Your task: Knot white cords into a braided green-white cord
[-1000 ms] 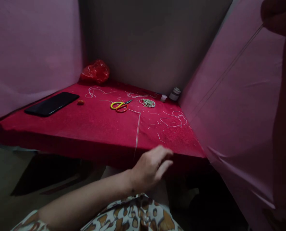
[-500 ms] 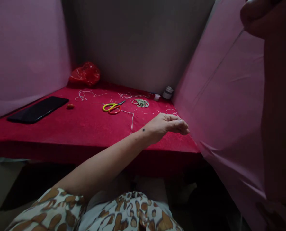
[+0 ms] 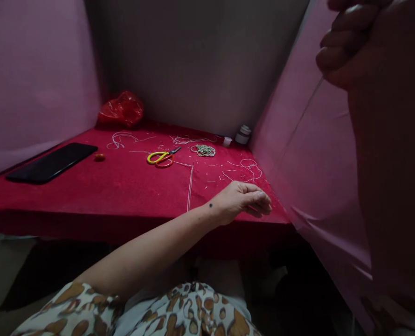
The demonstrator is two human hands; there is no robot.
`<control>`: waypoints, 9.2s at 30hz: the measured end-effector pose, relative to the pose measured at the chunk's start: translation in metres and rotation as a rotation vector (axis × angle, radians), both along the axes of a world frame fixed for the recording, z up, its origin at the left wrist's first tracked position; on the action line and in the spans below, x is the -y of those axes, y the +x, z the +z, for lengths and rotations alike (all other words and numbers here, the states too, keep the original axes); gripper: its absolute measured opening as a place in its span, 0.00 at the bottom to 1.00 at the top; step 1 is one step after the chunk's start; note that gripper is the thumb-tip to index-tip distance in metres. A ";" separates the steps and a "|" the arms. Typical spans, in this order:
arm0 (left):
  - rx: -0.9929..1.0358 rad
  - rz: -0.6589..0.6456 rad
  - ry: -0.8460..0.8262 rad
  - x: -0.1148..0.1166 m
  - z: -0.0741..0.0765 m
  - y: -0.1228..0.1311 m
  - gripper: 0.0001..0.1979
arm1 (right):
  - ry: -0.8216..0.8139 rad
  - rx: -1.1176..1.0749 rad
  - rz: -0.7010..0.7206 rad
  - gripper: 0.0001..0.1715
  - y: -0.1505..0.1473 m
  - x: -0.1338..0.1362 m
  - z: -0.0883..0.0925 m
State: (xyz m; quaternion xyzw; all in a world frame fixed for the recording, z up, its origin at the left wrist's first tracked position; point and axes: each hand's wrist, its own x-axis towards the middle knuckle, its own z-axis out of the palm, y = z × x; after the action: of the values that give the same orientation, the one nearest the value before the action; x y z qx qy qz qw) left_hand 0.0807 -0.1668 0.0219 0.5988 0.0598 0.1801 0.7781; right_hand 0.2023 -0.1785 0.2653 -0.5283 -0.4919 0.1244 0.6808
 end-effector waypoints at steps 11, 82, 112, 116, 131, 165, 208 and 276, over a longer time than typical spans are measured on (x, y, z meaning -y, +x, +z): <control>-0.148 0.358 0.653 -0.047 0.040 -0.038 0.09 | -0.239 -0.200 0.396 0.08 0.005 0.010 -0.125; -0.458 0.418 1.132 -0.041 0.161 -0.038 0.07 | -0.134 -0.242 0.591 0.20 0.012 0.024 -0.206; -0.269 0.548 0.782 -0.078 0.078 -0.052 0.07 | -0.367 -0.518 0.543 0.11 -0.041 -0.012 -0.218; -0.290 0.564 0.766 -0.077 0.072 -0.053 0.08 | -0.380 -0.483 0.515 0.09 -0.040 -0.017 -0.223; -0.952 0.475 0.749 -0.163 0.005 -0.081 0.18 | -0.436 0.220 0.057 0.06 0.018 -0.022 -0.152; -0.950 0.417 0.590 -0.182 -0.026 -0.075 0.11 | -1.075 0.463 0.310 0.10 -0.046 -0.155 -0.260; -0.632 0.335 0.120 -0.204 -0.009 -0.106 0.07 | -0.904 0.164 0.454 0.11 -0.012 -0.136 -0.273; -0.833 0.541 0.829 -0.181 -0.033 -0.075 0.07 | -0.535 0.069 -0.034 0.20 0.095 -0.122 -0.220</control>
State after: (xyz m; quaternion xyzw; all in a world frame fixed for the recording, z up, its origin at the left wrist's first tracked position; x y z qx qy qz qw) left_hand 0.0058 0.0144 -0.0115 0.8332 0.4310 0.1306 0.3209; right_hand 0.2971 -0.0563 0.0454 -0.7014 -0.4555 0.2204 0.5019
